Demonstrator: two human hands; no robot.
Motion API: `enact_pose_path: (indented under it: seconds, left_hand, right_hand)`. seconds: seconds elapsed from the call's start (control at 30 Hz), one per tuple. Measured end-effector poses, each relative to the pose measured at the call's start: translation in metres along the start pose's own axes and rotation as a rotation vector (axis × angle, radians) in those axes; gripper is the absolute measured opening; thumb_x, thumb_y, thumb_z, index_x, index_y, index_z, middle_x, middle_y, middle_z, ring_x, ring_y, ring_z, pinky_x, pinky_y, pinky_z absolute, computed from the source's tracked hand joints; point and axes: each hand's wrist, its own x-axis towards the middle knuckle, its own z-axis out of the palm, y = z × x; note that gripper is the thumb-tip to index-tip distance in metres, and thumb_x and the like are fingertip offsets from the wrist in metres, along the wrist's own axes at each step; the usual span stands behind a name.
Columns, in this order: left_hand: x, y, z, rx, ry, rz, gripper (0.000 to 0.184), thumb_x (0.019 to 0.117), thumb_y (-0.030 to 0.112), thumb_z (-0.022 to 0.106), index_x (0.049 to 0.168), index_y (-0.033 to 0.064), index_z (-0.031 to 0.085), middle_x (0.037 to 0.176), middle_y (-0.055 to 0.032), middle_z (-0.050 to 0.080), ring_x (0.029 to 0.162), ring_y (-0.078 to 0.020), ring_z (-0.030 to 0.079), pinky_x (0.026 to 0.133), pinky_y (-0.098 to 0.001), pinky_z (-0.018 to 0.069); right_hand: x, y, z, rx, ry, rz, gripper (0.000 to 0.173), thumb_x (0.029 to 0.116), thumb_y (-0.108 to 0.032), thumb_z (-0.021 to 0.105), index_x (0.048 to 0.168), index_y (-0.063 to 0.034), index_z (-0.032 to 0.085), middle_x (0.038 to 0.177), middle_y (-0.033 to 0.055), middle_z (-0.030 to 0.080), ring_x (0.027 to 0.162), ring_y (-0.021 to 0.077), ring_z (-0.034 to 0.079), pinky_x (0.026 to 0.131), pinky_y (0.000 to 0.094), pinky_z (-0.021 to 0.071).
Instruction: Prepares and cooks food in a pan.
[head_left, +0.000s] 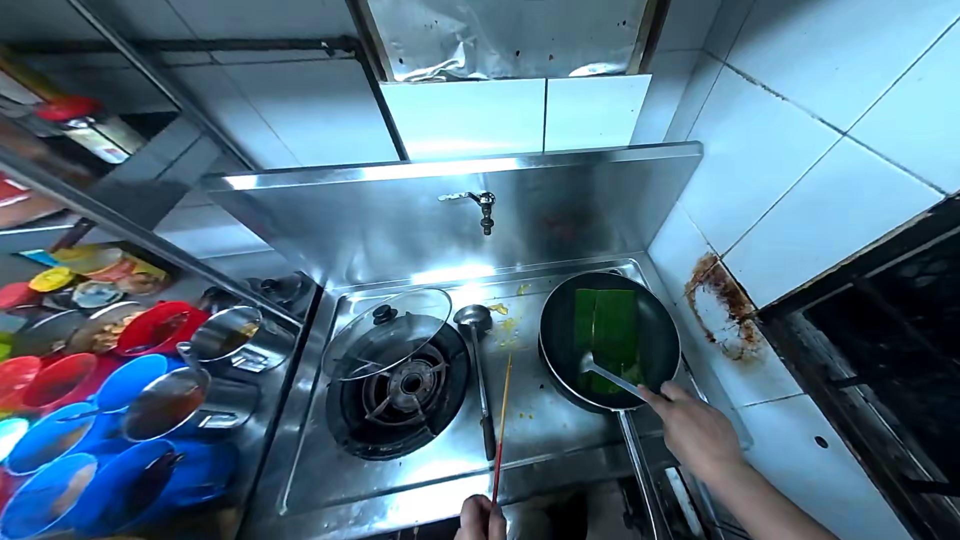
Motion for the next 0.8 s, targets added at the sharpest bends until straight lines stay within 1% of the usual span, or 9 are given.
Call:
enact_pose_path:
  seconds: [0.13,0.23,0.3,0.4,0.5,0.57,0.63,0.7,0.8]
  left_hand:
    - [0.007,0.01,-0.001,-0.045,-0.016,0.023,0.027,0.1015,0.016,0.051,0.116,-0.0052,0.057,0.071,-0.0112,0.063,0.062,-0.0226,0.063,0.062,-0.0442,0.0556]
    - [0.018,0.032,-0.008,-0.012,-0.057,0.063,0.034,0.1035,0.017,0.049,0.13,-0.0028,0.057,0.072,-0.0099,0.064,0.061,-0.0227,0.062,0.062,-0.0454,0.0554]
    - [0.029,0.046,-0.013,0.028,-0.086,0.074,0.039,0.1043,0.019,0.048,0.138,0.0018,0.058,0.074,-0.0091,0.065,0.062,-0.0232,0.062,0.064,-0.0471,0.0553]
    - [0.045,0.061,-0.011,0.066,-0.06,0.124,0.039,0.1048,0.024,0.049,0.138,0.0079,0.061,0.072,-0.0051,0.063,0.059,-0.0198,0.06,0.061,-0.0452,0.0548]
    - [0.054,0.071,-0.008,0.084,-0.038,0.15,0.038,0.1045,0.025,0.048,0.135,0.0099,0.063,0.071,-0.0034,0.063,0.058,-0.0178,0.059,0.06,-0.0432,0.0545]
    - [0.058,0.077,-0.004,0.134,-0.058,0.145,0.038,0.1047,0.026,0.046,0.136,0.0107,0.062,0.075,-0.0051,0.066,0.062,-0.0198,0.063,0.063,-0.0453,0.0562]
    - [0.063,0.086,0.0,0.213,-0.106,0.113,0.04,0.1061,0.029,0.044,0.14,0.013,0.06,0.08,-0.007,0.069,0.068,-0.0227,0.066,0.068,-0.0479,0.0576]
    - [0.069,0.101,0.005,0.281,-0.164,0.078,0.043,0.1071,0.03,0.042,0.145,0.0152,0.057,0.085,-0.0089,0.07,0.074,-0.0259,0.068,0.073,-0.0499,0.0576]
    - [0.079,0.125,0.018,0.363,-0.236,0.03,0.045,0.1082,0.032,0.04,0.15,0.0187,0.052,0.099,-0.0114,0.074,0.088,-0.0293,0.072,0.083,-0.0519,0.0584]
  right_hand:
    - [-0.015,0.015,0.0,-0.006,-0.005,0.023,0.061,0.0967,-0.002,0.054,0.148,-0.0344,0.056,0.132,0.0128,0.064,0.116,0.0353,0.065,0.087,0.0524,0.0579]
    - [-0.021,0.017,0.004,0.021,0.026,0.033,0.06,0.0967,-0.003,0.055,0.147,-0.0362,0.058,0.128,0.0126,0.066,0.111,0.0346,0.067,0.084,0.0526,0.0582]
    - [-0.019,0.011,0.008,0.042,0.037,0.035,0.061,0.0959,-0.003,0.055,0.147,-0.0361,0.057,0.128,0.0116,0.065,0.11,0.0335,0.068,0.083,0.0517,0.0592]
    - [-0.009,0.0,0.008,0.04,0.009,0.003,0.062,0.0967,-0.002,0.054,0.148,-0.0364,0.056,0.133,0.0103,0.063,0.115,0.0324,0.066,0.085,0.0507,0.0593]
    - [-0.003,0.001,-0.001,-0.016,-0.003,-0.044,0.062,0.0976,0.0,0.054,0.149,-0.0335,0.056,0.131,0.0119,0.063,0.115,0.0347,0.065,0.083,0.0507,0.0591]
    - [-0.003,0.008,-0.008,-0.045,0.018,-0.062,0.059,0.0982,0.001,0.053,0.147,-0.0318,0.058,0.128,0.0117,0.065,0.114,0.0348,0.065,0.083,0.05,0.0588]
    - [-0.006,0.013,-0.012,-0.075,0.017,-0.054,0.058,0.098,0.001,0.052,0.145,-0.031,0.06,0.127,0.011,0.065,0.115,0.034,0.065,0.083,0.0489,0.0589]
    - [-0.011,0.018,-0.015,-0.079,0.001,-0.033,0.06,0.0966,0.002,0.053,0.146,-0.0323,0.059,0.129,0.011,0.065,0.116,0.0348,0.065,0.084,0.0495,0.0587]
    - [-0.015,0.028,-0.011,0.011,-0.007,-0.006,0.062,0.0953,-0.001,0.055,0.147,-0.0367,0.058,0.131,0.0093,0.065,0.116,0.033,0.065,0.086,0.0511,0.0585]
